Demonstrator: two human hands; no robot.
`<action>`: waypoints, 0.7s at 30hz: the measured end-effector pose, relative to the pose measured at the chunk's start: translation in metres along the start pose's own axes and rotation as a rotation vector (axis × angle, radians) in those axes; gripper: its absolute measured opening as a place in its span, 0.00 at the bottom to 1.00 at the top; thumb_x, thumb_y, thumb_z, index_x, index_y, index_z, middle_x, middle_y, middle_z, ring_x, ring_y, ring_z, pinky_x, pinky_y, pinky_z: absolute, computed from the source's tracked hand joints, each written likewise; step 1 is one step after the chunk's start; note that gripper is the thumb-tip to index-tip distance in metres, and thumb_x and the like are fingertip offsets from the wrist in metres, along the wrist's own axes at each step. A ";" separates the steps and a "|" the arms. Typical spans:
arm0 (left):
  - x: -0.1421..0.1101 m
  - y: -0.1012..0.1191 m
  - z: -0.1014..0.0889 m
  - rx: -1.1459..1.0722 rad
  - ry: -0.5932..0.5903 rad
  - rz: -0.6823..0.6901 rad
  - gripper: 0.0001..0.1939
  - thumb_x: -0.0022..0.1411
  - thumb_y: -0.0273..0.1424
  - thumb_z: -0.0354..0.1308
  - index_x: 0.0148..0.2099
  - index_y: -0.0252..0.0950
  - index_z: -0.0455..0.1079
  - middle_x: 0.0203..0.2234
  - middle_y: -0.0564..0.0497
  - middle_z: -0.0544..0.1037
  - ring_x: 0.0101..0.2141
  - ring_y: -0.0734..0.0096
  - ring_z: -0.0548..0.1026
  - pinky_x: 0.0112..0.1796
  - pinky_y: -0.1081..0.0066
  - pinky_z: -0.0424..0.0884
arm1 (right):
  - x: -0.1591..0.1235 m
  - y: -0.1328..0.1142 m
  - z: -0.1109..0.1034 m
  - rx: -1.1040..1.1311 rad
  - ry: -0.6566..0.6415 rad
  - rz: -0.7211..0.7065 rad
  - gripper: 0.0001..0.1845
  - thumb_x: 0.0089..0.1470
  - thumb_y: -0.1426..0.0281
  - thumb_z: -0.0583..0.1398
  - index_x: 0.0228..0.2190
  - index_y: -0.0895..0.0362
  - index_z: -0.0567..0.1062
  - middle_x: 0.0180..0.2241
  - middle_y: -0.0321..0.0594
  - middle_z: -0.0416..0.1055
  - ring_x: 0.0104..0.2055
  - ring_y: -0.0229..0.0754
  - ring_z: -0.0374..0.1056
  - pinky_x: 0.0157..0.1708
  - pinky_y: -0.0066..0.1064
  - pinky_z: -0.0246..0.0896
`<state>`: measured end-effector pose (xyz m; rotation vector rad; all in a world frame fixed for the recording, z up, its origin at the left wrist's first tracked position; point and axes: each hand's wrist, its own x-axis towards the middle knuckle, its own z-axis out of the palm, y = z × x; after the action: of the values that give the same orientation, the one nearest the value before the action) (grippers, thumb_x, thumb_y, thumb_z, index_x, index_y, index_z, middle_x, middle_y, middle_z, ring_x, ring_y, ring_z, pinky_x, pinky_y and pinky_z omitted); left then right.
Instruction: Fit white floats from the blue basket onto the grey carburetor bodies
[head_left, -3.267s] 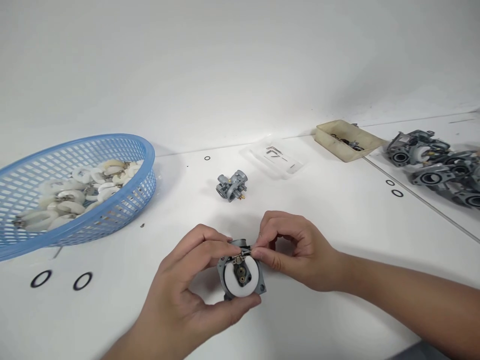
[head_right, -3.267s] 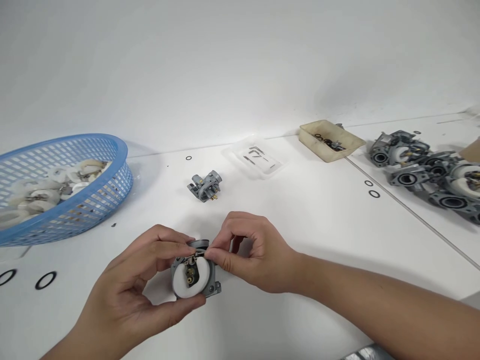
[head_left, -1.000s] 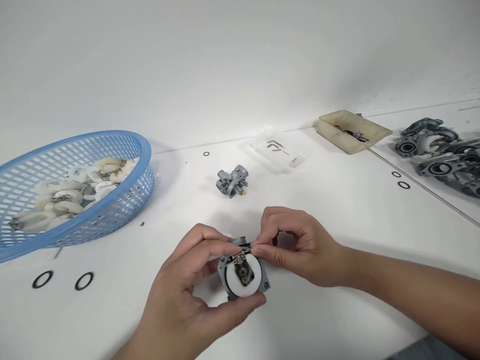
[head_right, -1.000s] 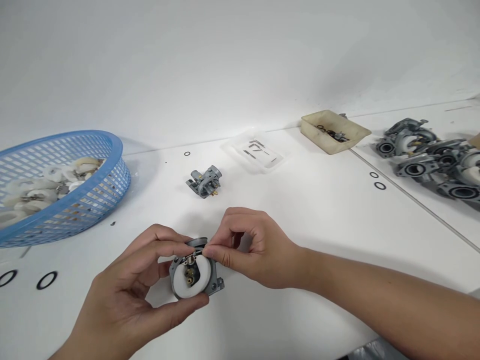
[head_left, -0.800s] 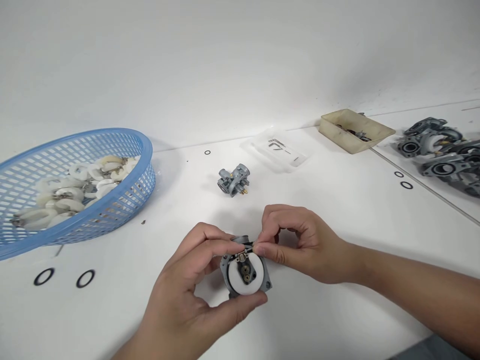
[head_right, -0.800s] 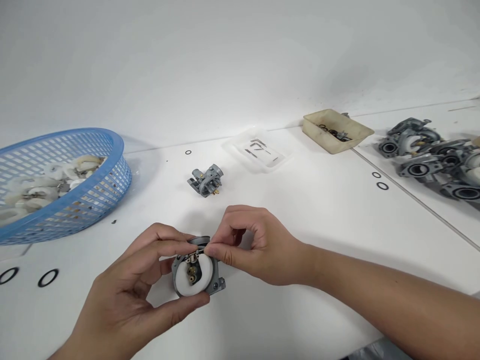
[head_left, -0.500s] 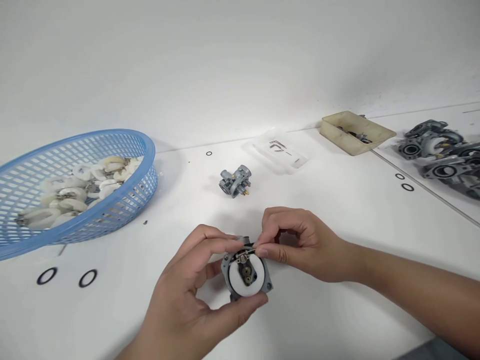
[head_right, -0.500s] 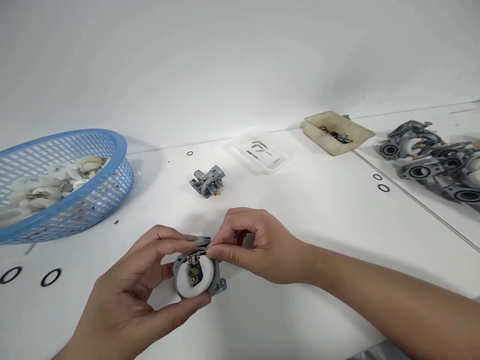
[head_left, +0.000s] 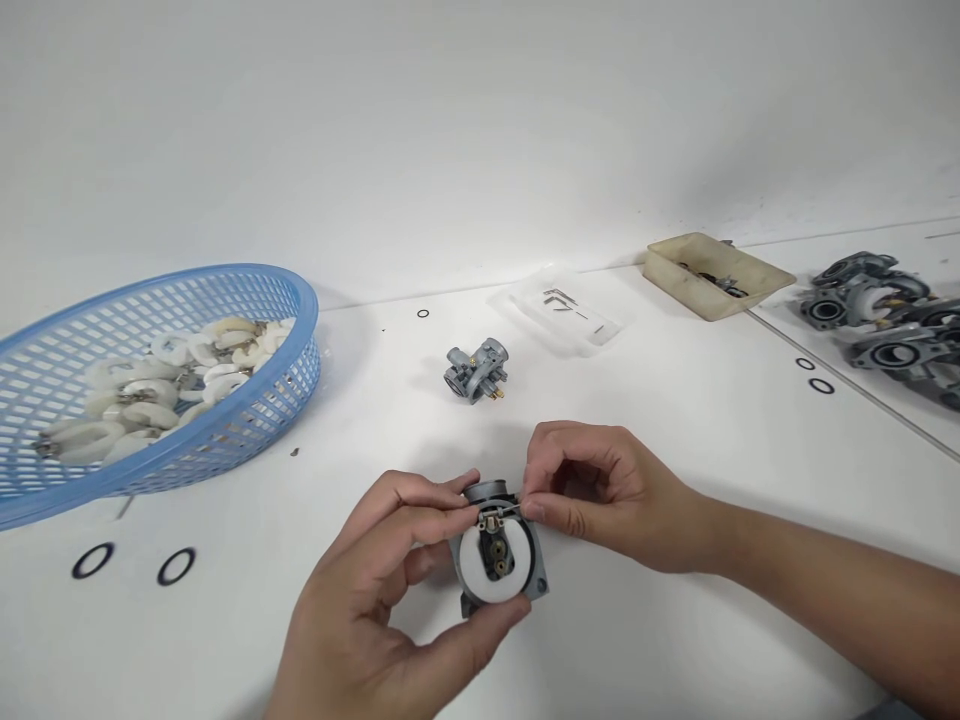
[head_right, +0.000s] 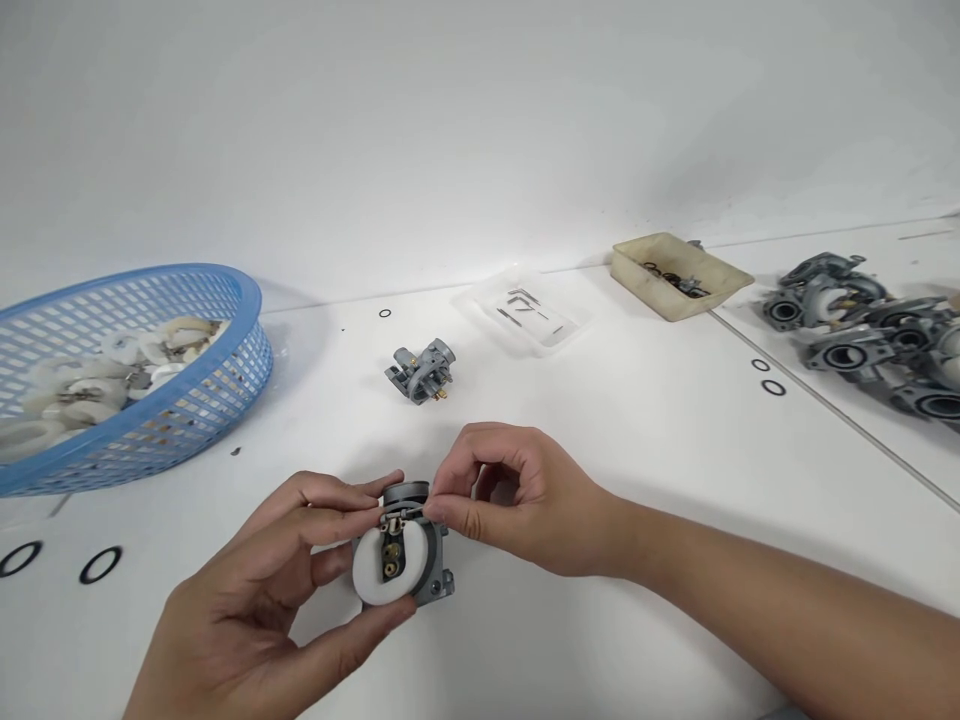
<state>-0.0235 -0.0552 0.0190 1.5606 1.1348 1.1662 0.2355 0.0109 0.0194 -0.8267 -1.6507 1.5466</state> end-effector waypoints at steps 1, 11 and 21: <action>-0.001 0.000 0.000 0.023 0.004 0.003 0.21 0.62 0.27 0.78 0.55 0.52 0.85 0.52 0.47 0.76 0.60 0.48 0.82 0.53 0.55 0.90 | 0.000 -0.001 0.001 -0.012 0.001 -0.008 0.08 0.65 0.66 0.76 0.38 0.55 0.85 0.37 0.37 0.75 0.31 0.34 0.68 0.29 0.26 0.65; -0.003 0.002 0.003 0.060 0.038 -0.016 0.22 0.60 0.29 0.80 0.54 0.56 0.86 0.50 0.49 0.77 0.58 0.50 0.84 0.48 0.63 0.90 | -0.002 -0.005 0.010 -0.061 0.063 -0.044 0.06 0.66 0.68 0.75 0.38 0.55 0.85 0.36 0.37 0.72 0.32 0.35 0.69 0.29 0.25 0.67; -0.008 -0.003 0.006 0.010 0.058 -0.005 0.25 0.58 0.27 0.81 0.55 0.54 0.85 0.52 0.49 0.77 0.58 0.50 0.84 0.49 0.64 0.91 | -0.002 -0.003 0.007 0.008 0.008 -0.012 0.05 0.67 0.66 0.75 0.39 0.54 0.87 0.36 0.37 0.71 0.32 0.36 0.67 0.30 0.27 0.65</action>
<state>-0.0198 -0.0631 0.0131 1.5394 1.1839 1.2111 0.2307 0.0049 0.0219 -0.8166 -1.6397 1.5395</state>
